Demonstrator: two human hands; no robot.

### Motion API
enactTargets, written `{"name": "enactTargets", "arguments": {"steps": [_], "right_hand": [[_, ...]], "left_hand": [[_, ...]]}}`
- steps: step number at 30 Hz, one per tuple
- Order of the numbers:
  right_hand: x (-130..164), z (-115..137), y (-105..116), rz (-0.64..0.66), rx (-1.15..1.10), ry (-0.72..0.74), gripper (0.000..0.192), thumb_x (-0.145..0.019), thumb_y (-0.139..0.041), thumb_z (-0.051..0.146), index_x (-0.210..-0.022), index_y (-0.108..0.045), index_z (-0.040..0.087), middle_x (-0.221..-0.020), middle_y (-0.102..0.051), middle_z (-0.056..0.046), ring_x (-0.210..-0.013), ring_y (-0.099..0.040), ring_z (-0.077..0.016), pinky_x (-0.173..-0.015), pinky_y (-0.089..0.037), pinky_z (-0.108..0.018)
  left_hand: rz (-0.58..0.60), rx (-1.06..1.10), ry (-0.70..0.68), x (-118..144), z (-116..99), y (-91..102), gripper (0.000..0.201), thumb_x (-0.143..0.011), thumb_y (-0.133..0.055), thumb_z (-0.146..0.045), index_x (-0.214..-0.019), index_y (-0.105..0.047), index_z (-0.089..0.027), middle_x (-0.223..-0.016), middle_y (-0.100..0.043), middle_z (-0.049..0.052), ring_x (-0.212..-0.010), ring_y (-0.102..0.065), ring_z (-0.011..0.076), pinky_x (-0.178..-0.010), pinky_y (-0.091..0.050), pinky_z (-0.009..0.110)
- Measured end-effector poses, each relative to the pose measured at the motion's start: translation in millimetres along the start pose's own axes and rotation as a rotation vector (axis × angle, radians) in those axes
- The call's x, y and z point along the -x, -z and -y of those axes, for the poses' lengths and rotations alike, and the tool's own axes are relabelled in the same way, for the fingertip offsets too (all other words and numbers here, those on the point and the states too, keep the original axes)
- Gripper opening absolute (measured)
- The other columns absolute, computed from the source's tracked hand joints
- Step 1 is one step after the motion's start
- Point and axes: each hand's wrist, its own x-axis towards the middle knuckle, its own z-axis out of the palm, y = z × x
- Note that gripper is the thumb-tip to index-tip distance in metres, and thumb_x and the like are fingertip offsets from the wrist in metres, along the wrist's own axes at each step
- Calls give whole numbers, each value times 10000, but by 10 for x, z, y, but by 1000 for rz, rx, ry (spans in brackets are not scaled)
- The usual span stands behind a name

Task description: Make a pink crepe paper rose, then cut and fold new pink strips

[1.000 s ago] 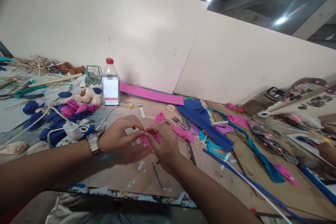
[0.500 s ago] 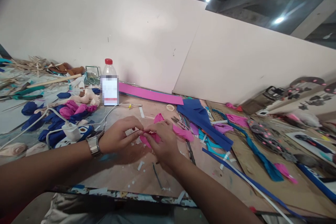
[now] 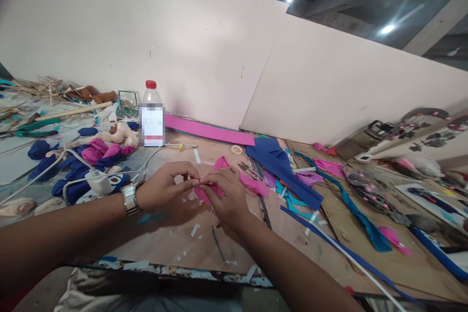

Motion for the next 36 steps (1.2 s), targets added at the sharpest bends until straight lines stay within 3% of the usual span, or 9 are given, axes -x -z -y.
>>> {"name": "enactTargets", "arguments": {"steps": [13,36], "right_hand": [[-48,83,34,-32,-20,75,85,-906,-710,185,-945,-688,257,-855,-751,1,-812,-668,-185,-784,-460,-367],[-44,52,37,-44,-12,6,29,-909,-705,255,-900,-679,250,-823,-740,-14,-782,-655,-201,-768,-465,-387]], "left_hand": [[45,-9,19,20,13,-8,221,-968,-563,-352,-919,-691,-179,-885,-700,38,-813,-611,161,-775,-474,287],[-4,92,-8,19,-19,-12,127,-910,-665,-294,-940,-707,-178,-919,-721,50,-814,-619,153,-742,-477,275]]}}
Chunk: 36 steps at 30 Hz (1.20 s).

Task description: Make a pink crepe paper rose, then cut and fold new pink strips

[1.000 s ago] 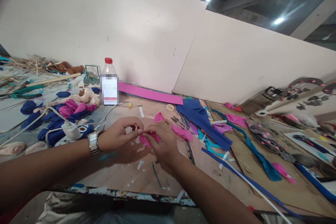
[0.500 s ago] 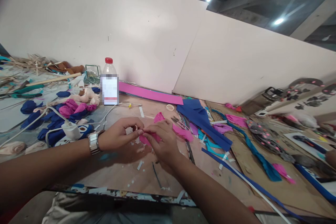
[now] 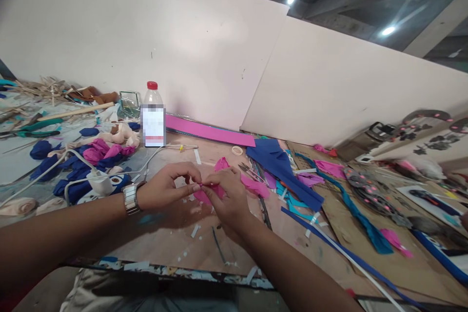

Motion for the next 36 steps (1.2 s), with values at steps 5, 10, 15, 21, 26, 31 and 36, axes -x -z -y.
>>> {"name": "enactTargets", "arguments": {"steps": [5,10,15,21,26,31,36], "right_hand": [[3,0,1,5,9,-3,45,-902,-716,230,-894,-675,249,-811,-727,-8,-778,-647,-196,-760,-457,-380],[-12,-2,5,-4,15,51,50,-899,-724,210,-915,-711,256,-860,-748,-17,-811,-661,-199,-786,-464,-392],[-17,11,2,-15,12,-4,31,-907,-710,229,-920,-695,252,-818,-737,-14,-781,-654,-200,-775,-458,-393],[3,6,-1,-32,26,-26,63,-902,-716,248,-931,-660,243,-820,-714,-12,-770,-644,-197,-788,-450,-392],[-7,14,2,-45,27,-20,64,-903,-714,251,-917,-652,243,-803,-701,-8,-750,-633,-191,-767,-457,-379],[-19,31,5,-56,28,-19,69,-902,-720,256,-912,-652,244,-801,-698,-10,-754,-630,-194,-758,-460,-375],[-22,36,11,-50,27,-22,54,-907,-710,256,-904,-657,245,-793,-698,-8,-743,-629,-190,-756,-459,-377]], "left_hand": [[6,-27,-12,3,-19,15,151,-936,-628,-307,-913,-691,-172,-911,-706,50,-820,-618,152,-758,-485,272],[-2,-73,31,1,6,14,213,-932,-643,-379,-916,-695,-174,-872,-704,44,-809,-615,161,-770,-488,285],[3,-29,29,2,16,3,203,-920,-668,-363,-1002,-731,-189,-948,-740,52,-817,-625,158,-751,-489,276],[-7,-16,-42,-2,11,23,212,-936,-652,-347,-1050,-761,-205,-1004,-766,66,-888,-667,168,-783,-500,279],[-15,-66,-4,-18,31,38,197,-915,-678,-363,-952,-766,-190,-926,-765,64,-838,-663,170,-760,-490,286],[-40,-41,17,-16,45,29,175,-887,-711,-345,-880,-733,-171,-864,-734,47,-789,-635,153,-730,-471,274],[-54,-9,25,-17,55,29,173,-869,-730,-340,-859,-718,-168,-827,-708,37,-759,-609,145,-713,-468,269]]}}
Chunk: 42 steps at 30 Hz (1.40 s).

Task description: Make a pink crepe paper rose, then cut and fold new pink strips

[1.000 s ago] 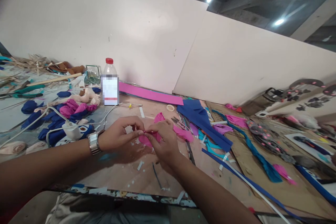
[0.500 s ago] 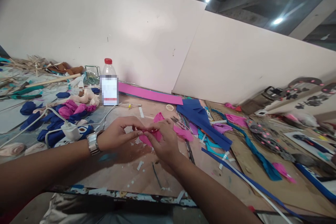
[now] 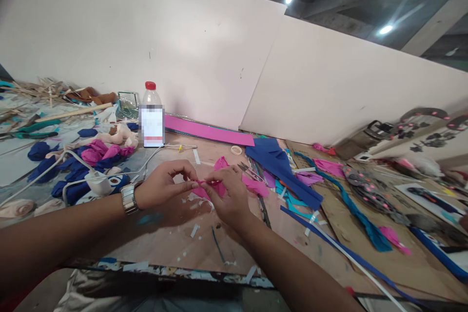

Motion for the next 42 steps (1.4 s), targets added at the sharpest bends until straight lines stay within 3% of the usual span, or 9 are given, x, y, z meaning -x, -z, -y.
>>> {"name": "enactTargets", "arguments": {"steps": [10,25,36,42], "right_hand": [[-2,2,-2,-2,1,10,49,-906,-704,240,-900,-656,248,-792,-700,-5,-744,-632,-193,-770,-451,-387],[3,-12,7,-1,7,19,58,-906,-711,239,-911,-654,245,-813,-707,-4,-768,-634,-195,-820,-438,-406],[9,-5,2,14,-4,12,53,-909,-703,228,-920,-656,251,-803,-699,-2,-754,-626,-191,-765,-444,-380],[1,-15,6,3,-8,20,63,-905,-708,219,-937,-660,245,-819,-715,-8,-762,-628,-192,-769,-436,-381]], "left_hand": [[7,0,-18,-2,-21,6,151,-864,-739,-313,-936,-750,-180,-879,-727,40,-791,-626,142,-720,-489,252],[-13,-41,-82,4,-19,24,168,-892,-720,-333,-879,-770,-173,-852,-724,48,-816,-646,147,-766,-499,267],[-4,-91,-124,6,-13,20,197,-948,-644,-325,-955,-785,-188,-880,-732,55,-844,-643,153,-787,-491,269],[-34,-63,-99,17,-18,13,187,-967,-564,-223,-1018,-740,-188,-943,-736,48,-861,-641,157,-815,-491,285]]}}
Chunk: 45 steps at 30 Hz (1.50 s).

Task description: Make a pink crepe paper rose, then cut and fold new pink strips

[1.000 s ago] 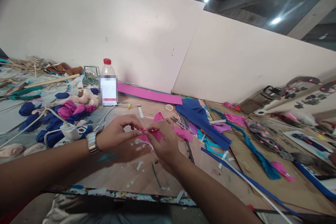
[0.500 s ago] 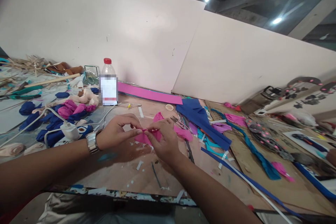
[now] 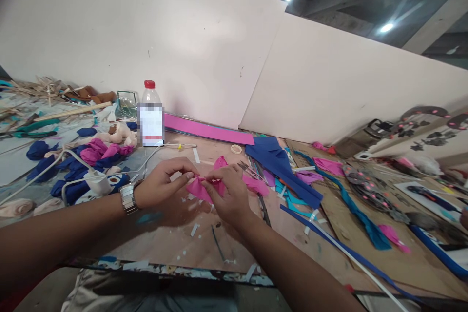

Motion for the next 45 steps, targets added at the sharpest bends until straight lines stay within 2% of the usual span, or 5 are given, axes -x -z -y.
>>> {"name": "enactTargets", "arguments": {"steps": [6,16,26,41,45], "right_hand": [[2,5,8,20,-2,-13,56,-902,-703,208,-934,-673,243,-824,-717,-12,-766,-626,-192,-771,-434,-379],[0,26,11,61,-3,-30,46,-902,-689,245,-943,-668,247,-860,-726,-22,-813,-640,-206,-799,-441,-395],[13,17,-23,99,4,-45,17,-893,-711,258,-885,-696,256,-808,-732,4,-798,-627,-200,-810,-417,-384],[51,-8,-43,141,-42,-74,88,-897,-626,256,-811,-634,240,-780,-684,-6,-781,-595,-202,-787,-424,-384],[40,-16,-41,128,-32,-55,96,-902,-624,253,-807,-613,239,-772,-675,-1,-769,-587,-193,-781,-415,-378]], "left_hand": [[-15,-2,5,-1,-33,-4,110,-902,-635,-197,-946,-730,-165,-891,-727,45,-820,-623,156,-776,-483,283],[8,-9,23,1,-40,-5,180,-925,-652,-317,-902,-740,-162,-857,-733,55,-793,-627,151,-732,-474,272],[40,38,20,7,-29,-16,153,-906,-681,-306,-878,-734,-166,-850,-720,46,-795,-637,143,-753,-489,262],[49,-13,-11,21,-26,-16,70,-864,-671,-203,-866,-736,-177,-867,-732,45,-829,-652,160,-787,-502,285],[52,-42,45,18,-33,-17,72,-861,-650,-205,-856,-712,-168,-844,-725,42,-790,-632,158,-759,-491,283]]}}
